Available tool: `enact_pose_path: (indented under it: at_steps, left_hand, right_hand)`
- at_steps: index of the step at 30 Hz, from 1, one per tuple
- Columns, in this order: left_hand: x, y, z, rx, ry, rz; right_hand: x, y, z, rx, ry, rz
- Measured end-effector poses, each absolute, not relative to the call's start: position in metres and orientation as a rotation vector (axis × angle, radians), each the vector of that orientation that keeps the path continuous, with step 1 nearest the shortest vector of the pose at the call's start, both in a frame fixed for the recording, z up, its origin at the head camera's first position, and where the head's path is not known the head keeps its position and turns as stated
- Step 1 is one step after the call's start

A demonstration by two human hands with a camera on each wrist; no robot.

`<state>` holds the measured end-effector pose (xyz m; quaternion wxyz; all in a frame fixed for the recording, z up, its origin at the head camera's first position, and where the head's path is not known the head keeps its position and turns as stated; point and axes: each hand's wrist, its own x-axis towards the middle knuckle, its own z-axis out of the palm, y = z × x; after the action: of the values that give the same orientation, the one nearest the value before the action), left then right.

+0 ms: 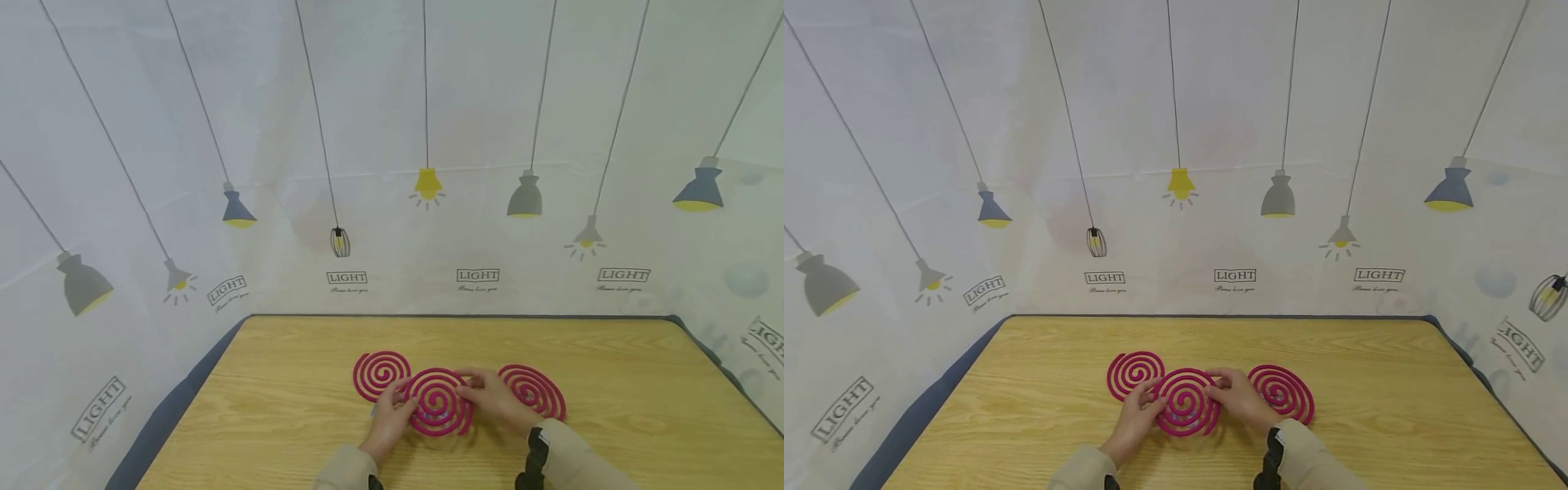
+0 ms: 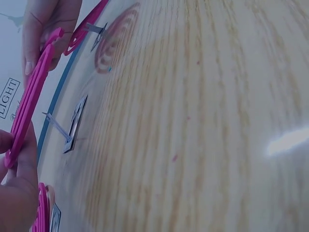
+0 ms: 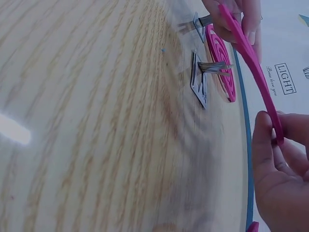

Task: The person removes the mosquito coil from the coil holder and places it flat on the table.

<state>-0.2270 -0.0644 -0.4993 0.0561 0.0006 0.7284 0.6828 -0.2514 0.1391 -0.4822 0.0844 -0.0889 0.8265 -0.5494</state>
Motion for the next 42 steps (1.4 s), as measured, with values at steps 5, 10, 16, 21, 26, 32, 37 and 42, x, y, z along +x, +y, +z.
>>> enact_pose_path:
  at_steps: [5, 10, 16, 21, 26, 32, 37, 42]
  left_hand:
    - [-0.227, -0.061, -0.498, -0.004, 2.222, 2.085]
    - [-0.23, -0.059, -0.499, -0.01, 2.246, 2.089]
    - [-0.233, -0.058, -0.5, -0.016, 2.286, 2.101]
    - [-0.233, -0.06, -0.497, -0.011, 2.308, 2.126]
    - [-0.233, -0.062, -0.493, 0.022, 2.322, 2.133]
    - [-0.236, -0.06, -0.491, -0.006, 2.348, 2.154]
    - [-0.238, -0.058, -0.488, -0.008, 2.354, 2.156]
    - [-0.24, -0.058, -0.484, 0.011, 2.341, 2.157]
  right_hand:
    - [-0.252, 0.141, -0.482, -0.259, 2.48, -1.701]
    - [-0.252, 0.141, -0.479, -0.223, 2.463, -1.766]
    - [-0.252, 0.144, -0.477, -0.257, 2.417, -1.837]
    - [-0.253, 0.145, -0.477, -0.287, 2.378, -1.851]
    - [-0.253, 0.146, -0.477, -0.28, 2.415, -1.804]
    - [-0.254, 0.146, -0.472, -0.211, 2.384, -1.815]
    - [-0.255, 0.147, -0.468, -0.162, 2.364, -1.85]
    - [-0.256, 0.149, -0.467, -0.172, 2.377, -1.893]
